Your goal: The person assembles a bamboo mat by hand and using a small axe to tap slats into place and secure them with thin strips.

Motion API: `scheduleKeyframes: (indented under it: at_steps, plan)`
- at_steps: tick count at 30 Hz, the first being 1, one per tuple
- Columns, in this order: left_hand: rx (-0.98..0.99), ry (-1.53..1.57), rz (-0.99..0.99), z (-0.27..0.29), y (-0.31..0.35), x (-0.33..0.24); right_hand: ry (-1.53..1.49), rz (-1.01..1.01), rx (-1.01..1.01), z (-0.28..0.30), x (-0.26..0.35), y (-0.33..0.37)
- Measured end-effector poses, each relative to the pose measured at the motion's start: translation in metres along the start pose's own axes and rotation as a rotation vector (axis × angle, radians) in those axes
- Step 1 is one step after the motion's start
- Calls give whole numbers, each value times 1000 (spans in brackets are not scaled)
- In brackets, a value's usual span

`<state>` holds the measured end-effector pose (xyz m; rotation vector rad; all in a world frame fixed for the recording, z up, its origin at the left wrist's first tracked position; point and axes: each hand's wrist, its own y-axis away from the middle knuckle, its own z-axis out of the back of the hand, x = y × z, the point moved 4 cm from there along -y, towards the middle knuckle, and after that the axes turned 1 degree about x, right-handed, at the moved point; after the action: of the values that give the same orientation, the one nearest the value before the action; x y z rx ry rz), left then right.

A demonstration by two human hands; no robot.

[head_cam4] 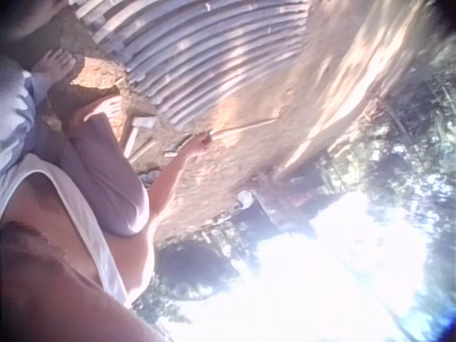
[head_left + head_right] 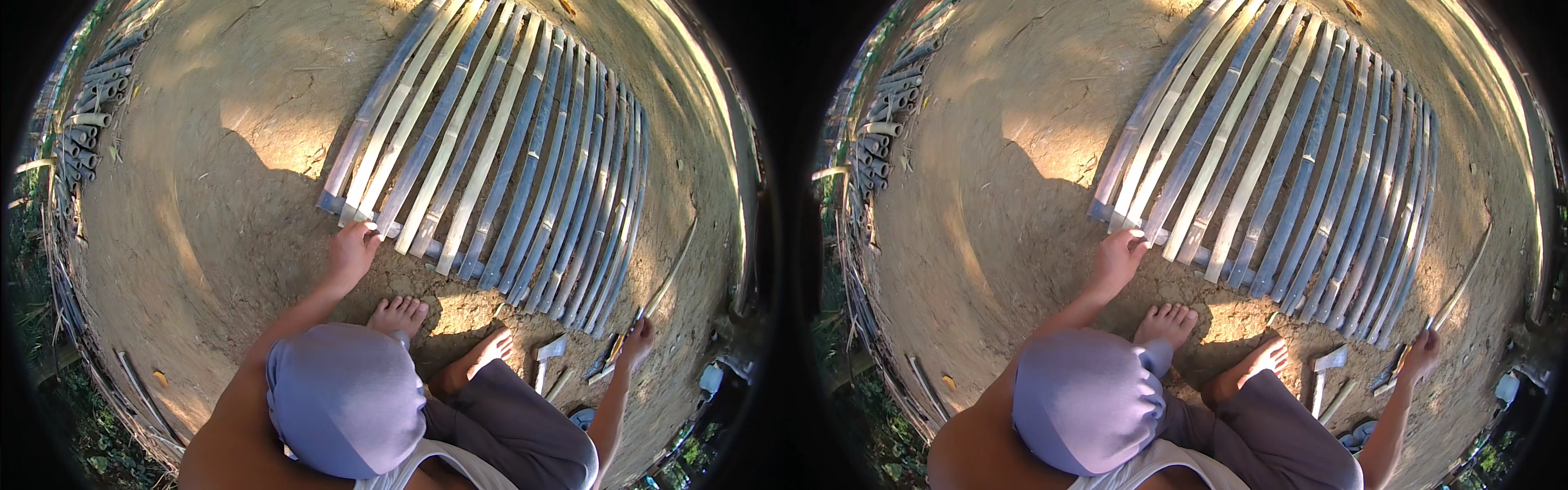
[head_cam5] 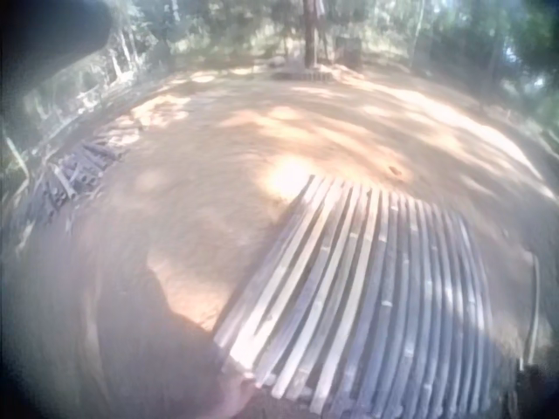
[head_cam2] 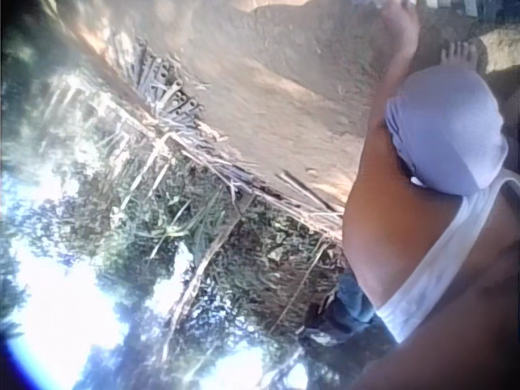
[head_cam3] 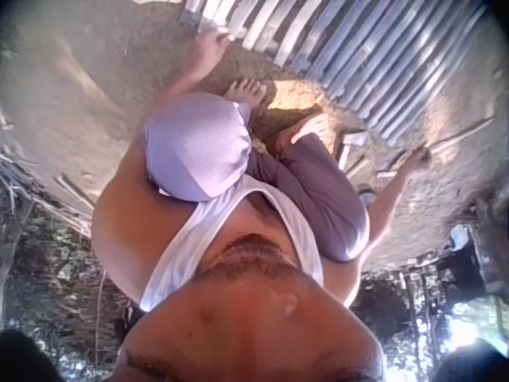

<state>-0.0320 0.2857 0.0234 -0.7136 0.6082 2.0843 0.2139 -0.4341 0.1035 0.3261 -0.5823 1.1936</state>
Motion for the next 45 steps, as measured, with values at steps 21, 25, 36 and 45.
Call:
scheduleKeyframes:
  at_steps: [21,25,36,45]
  plan:
    - [-65,20,-8,-10,3,5,-316,579,1099,-372,392,334]
    - [-100,77,-41,-14,6,6,-349,519,1106,-380,391,308]
    - [156,379,326,-45,42,0,-494,415,906,-337,349,255]
    - [161,1091,782,-96,42,14,-228,833,902,-309,340,263]
